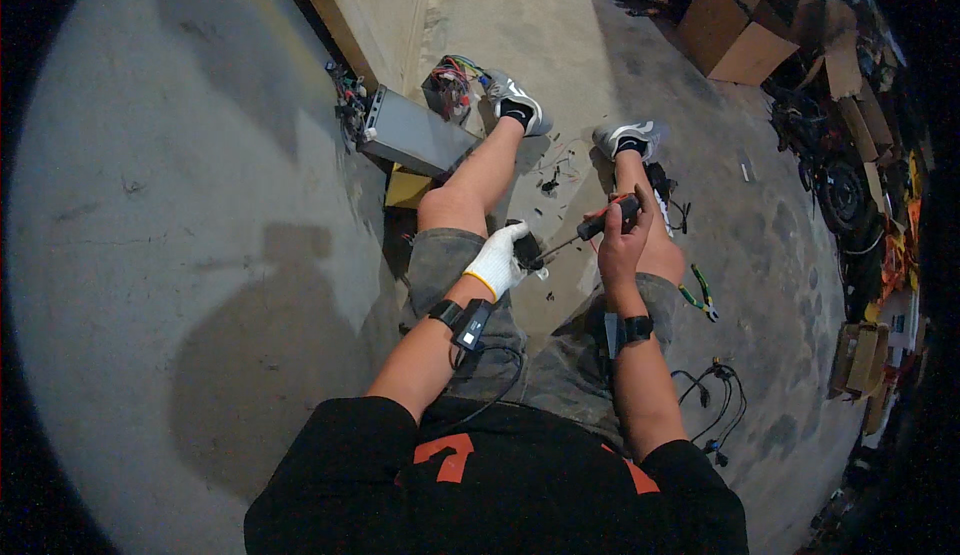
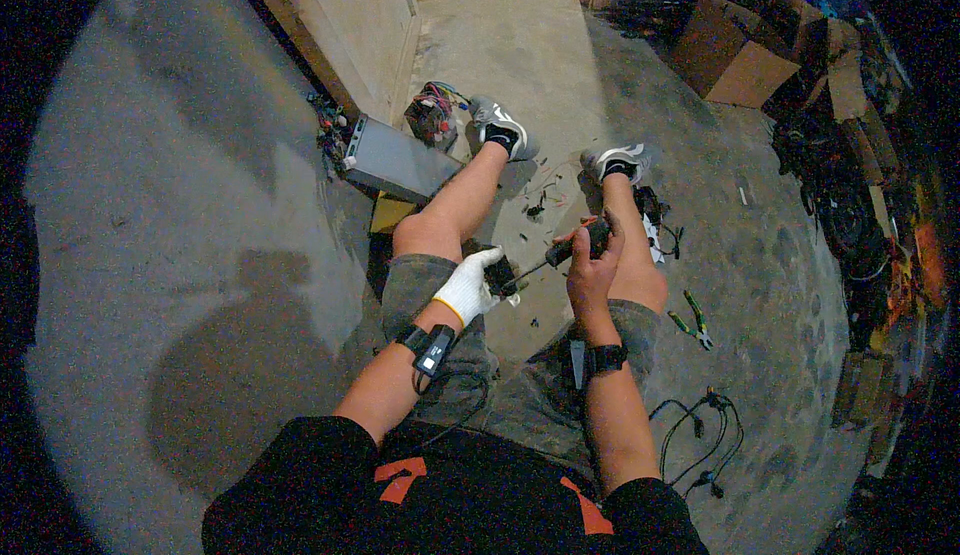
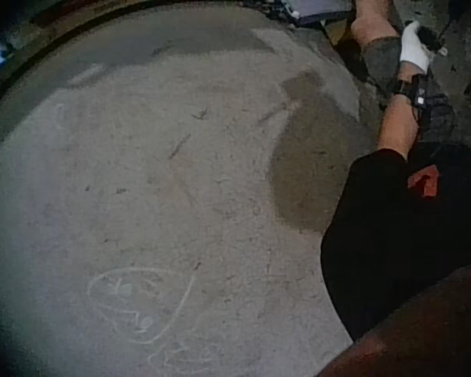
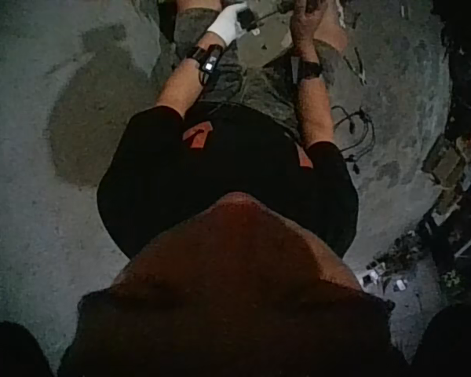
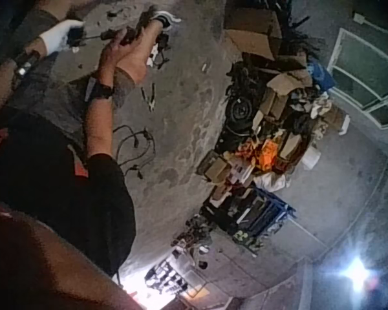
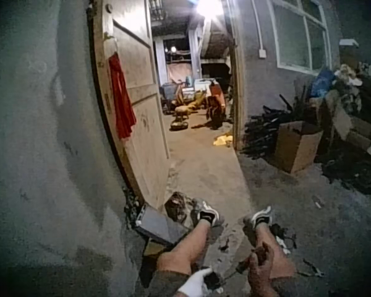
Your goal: Using tools to repair electronic components and managing wiring on the floor.
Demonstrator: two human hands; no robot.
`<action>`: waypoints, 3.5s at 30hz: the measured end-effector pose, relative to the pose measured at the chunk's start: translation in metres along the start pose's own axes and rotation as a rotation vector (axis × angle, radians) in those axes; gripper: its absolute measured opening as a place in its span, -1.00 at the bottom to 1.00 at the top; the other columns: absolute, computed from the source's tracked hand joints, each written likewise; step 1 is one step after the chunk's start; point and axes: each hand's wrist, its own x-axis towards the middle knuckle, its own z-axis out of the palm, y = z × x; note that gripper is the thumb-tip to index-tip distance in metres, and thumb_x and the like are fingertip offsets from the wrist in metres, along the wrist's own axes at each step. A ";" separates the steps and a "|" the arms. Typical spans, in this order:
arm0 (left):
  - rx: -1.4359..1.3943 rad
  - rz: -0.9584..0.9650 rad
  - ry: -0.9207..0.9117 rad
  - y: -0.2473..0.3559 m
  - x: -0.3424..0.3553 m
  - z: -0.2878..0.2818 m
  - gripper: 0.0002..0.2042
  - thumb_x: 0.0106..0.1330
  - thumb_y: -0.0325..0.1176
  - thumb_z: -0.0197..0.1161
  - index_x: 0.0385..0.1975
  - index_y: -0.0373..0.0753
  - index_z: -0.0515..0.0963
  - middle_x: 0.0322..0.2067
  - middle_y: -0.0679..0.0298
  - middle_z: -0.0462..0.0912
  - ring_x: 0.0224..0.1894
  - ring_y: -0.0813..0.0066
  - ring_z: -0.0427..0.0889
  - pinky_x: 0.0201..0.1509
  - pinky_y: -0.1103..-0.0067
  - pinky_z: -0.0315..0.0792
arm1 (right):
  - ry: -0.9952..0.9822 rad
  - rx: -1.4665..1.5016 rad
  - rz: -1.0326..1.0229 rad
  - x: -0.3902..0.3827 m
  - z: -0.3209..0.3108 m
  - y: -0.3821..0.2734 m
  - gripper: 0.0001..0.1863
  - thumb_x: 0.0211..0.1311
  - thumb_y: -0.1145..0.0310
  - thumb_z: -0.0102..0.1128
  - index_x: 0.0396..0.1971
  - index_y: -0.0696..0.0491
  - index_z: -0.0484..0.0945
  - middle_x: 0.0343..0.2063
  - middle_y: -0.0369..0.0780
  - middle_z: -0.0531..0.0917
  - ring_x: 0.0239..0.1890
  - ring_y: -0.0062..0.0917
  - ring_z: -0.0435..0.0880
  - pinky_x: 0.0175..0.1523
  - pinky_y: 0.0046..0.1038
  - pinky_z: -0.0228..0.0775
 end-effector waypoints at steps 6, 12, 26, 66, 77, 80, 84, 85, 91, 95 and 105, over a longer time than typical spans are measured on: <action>-0.012 -0.001 0.023 0.000 -0.006 0.008 -0.83 0.38 -0.24 0.13 -0.28 -0.20 0.46 -0.35 0.12 0.58 -0.33 0.08 0.59 -0.35 0.04 0.49 | -0.007 0.016 -0.015 0.000 -0.004 0.002 -0.49 0.42 0.40 0.03 0.28 0.08 0.10 -0.14 -0.12 0.49 -0.34 -0.44 0.67 -0.15 -0.34 0.60; -0.101 -0.032 0.040 0.003 0.012 -0.011 -0.81 0.40 -0.21 0.07 -0.22 -0.20 0.46 -0.26 0.10 0.59 -0.28 0.05 0.60 -0.26 -0.02 0.48 | -0.209 0.063 -0.191 -0.010 0.003 -0.022 -0.53 0.36 0.50 0.07 0.20 0.10 0.14 -0.07 -0.11 0.45 -0.22 -0.41 0.66 -0.08 -0.32 0.59; -0.100 -0.034 -0.007 0.002 0.012 -0.006 -0.77 0.42 -0.18 0.01 -0.22 -0.21 0.46 -0.30 0.09 0.61 -0.30 0.04 0.58 -0.36 0.02 0.47 | -0.348 0.069 -0.393 -0.015 0.000 -0.017 -0.43 0.32 0.57 0.11 0.26 0.03 0.11 0.01 -0.07 0.41 -0.17 -0.31 0.68 -0.08 -0.30 0.60; -0.099 -0.067 -0.076 0.001 0.000 0.001 -0.73 0.38 -0.22 0.09 -0.16 -0.34 0.44 -0.24 -0.10 0.61 -0.22 -0.14 0.63 -0.22 0.02 0.52 | 0.141 -0.102 0.105 0.006 -0.019 0.010 -0.47 0.41 0.29 0.11 0.25 0.13 0.15 -0.32 -0.15 0.56 -0.44 -0.41 0.70 -0.37 -0.48 0.58; -0.070 -0.067 -0.014 0.001 0.004 0.000 -0.71 0.36 -0.21 0.10 -0.16 -0.35 0.46 -0.25 0.00 0.62 -0.26 -0.11 0.63 -0.25 0.06 0.53 | 0.106 0.029 0.076 0.003 -0.006 0.000 -0.49 0.40 0.33 0.13 0.24 0.09 0.16 -0.29 -0.17 0.52 -0.44 -0.45 0.68 -0.31 -0.44 0.59; -0.048 -0.061 -0.020 0.002 0.003 -0.001 -0.72 0.36 -0.21 0.12 -0.16 -0.32 0.46 -0.25 0.01 0.63 -0.27 -0.11 0.64 -0.26 0.07 0.52 | 0.107 -0.027 0.063 0.004 -0.006 0.001 -0.48 0.40 0.32 0.13 0.24 0.10 0.15 -0.32 -0.18 0.53 -0.44 -0.45 0.68 -0.30 -0.46 0.58; -0.007 -0.053 -0.019 0.001 -0.001 0.003 -0.75 0.35 -0.20 0.13 -0.17 -0.27 0.46 -0.26 0.02 0.63 -0.29 -0.12 0.64 -0.28 0.06 0.52 | 0.099 -0.053 0.040 0.004 -0.014 0.016 -0.47 0.40 0.30 0.12 0.24 0.11 0.15 -0.37 -0.19 0.53 -0.44 -0.46 0.68 -0.30 -0.46 0.58; -0.009 -0.055 -0.023 0.001 0.000 0.003 -0.75 0.35 -0.20 0.14 -0.17 -0.26 0.46 -0.26 0.03 0.63 -0.29 -0.12 0.64 -0.29 0.06 0.51 | 0.099 -0.088 0.016 0.006 -0.017 0.022 -0.47 0.40 0.29 0.12 0.24 0.11 0.15 -0.38 -0.20 0.53 -0.45 -0.46 0.68 -0.29 -0.45 0.58; -0.003 -0.072 -0.036 0.002 -0.001 0.003 -0.76 0.36 -0.19 0.11 -0.20 -0.25 0.46 -0.28 0.04 0.63 -0.30 -0.13 0.64 -0.39 0.04 0.48 | 0.106 -0.137 0.069 0.004 -0.018 0.019 -0.53 0.40 0.35 0.12 0.19 0.19 0.21 -0.22 -0.22 0.51 -0.25 -0.58 0.56 -0.09 -0.52 0.46; -0.028 -0.056 -0.007 0.002 0.002 0.000 -0.77 0.37 -0.19 0.10 -0.20 -0.24 0.46 -0.28 0.04 0.63 -0.32 -0.12 0.63 -0.44 0.04 0.46 | 0.092 -0.058 0.118 0.002 -0.009 0.007 -0.53 0.41 0.35 0.11 0.19 0.19 0.20 -0.20 -0.21 0.50 -0.27 -0.55 0.60 -0.11 -0.50 0.49; 0.001 -0.034 -0.048 0.001 0.005 -0.003 -0.77 0.37 -0.20 0.10 -0.19 -0.24 0.46 -0.26 0.05 0.63 -0.32 -0.08 0.62 -0.41 0.04 0.47 | 0.068 -0.025 0.108 0.002 -0.008 0.001 -0.55 0.40 0.40 0.09 0.19 0.17 0.20 -0.19 -0.19 0.50 -0.34 -0.49 0.66 -0.18 -0.46 0.55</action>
